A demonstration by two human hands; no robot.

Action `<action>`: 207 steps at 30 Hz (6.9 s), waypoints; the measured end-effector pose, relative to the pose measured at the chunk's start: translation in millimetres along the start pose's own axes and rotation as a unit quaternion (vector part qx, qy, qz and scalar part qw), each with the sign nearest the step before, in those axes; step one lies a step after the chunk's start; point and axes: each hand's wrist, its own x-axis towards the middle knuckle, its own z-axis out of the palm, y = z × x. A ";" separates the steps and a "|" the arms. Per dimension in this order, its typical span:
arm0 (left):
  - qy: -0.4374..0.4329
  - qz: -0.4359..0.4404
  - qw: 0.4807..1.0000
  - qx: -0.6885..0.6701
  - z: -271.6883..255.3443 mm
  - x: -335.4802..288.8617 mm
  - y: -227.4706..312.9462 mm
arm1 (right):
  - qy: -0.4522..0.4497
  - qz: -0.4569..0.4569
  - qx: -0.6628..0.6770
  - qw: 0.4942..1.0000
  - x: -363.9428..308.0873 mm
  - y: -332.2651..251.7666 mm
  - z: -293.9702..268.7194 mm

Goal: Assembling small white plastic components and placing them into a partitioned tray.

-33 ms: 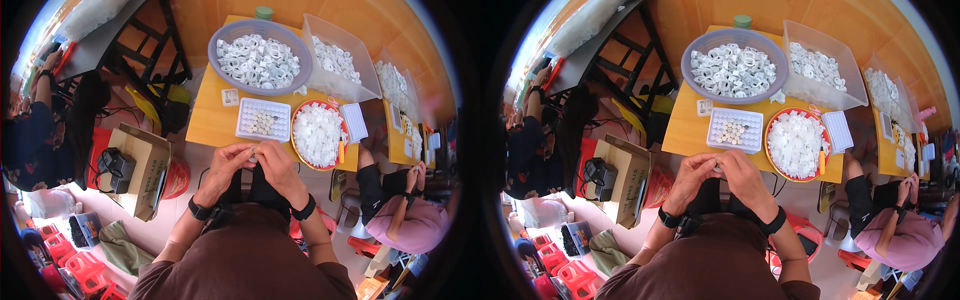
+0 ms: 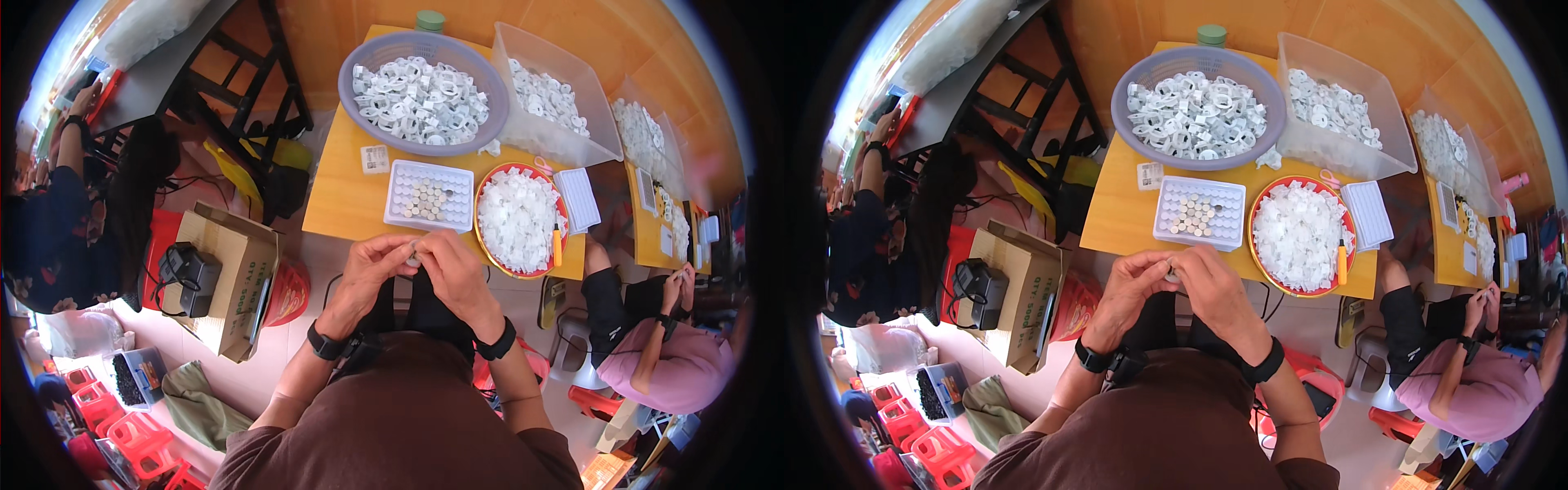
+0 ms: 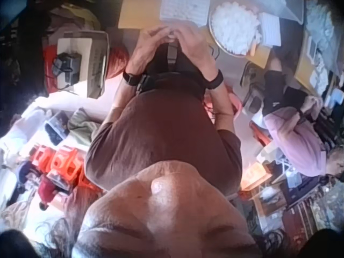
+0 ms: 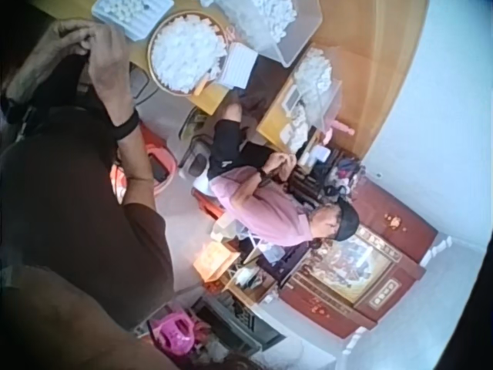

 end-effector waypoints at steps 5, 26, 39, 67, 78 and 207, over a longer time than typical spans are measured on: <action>0.001 -0.012 1.000 -0.004 7.0 -2.4 -2.4 | 0.037 0.016 0.017 0.999 -2.5 -5.2 -6.2; 0.002 -0.004 0.999 0.034 12.8 -5.9 -15.5 | 0.106 0.117 0.022 0.987 -27.0 -9.7 0.3; -0.031 0.007 0.999 0.029 15.2 -6.6 -7.2 | 0.103 0.136 0.098 0.980 -29.4 -5.7 -7.0; -0.032 -0.004 0.999 -0.003 21.1 -2.6 -13.3 | 0.117 0.312 0.398 0.854 -31.3 0.3 -2.0; -0.026 0.002 0.999 0.030 30.1 2.5 -12.9 | 0.181 0.337 0.451 0.806 -30.8 -1.9 -4.9; 0.036 0.110 0.982 0.148 22.4 0.3 -7.8 | 0.156 0.354 0.347 0.854 -22.6 -7.8 14.2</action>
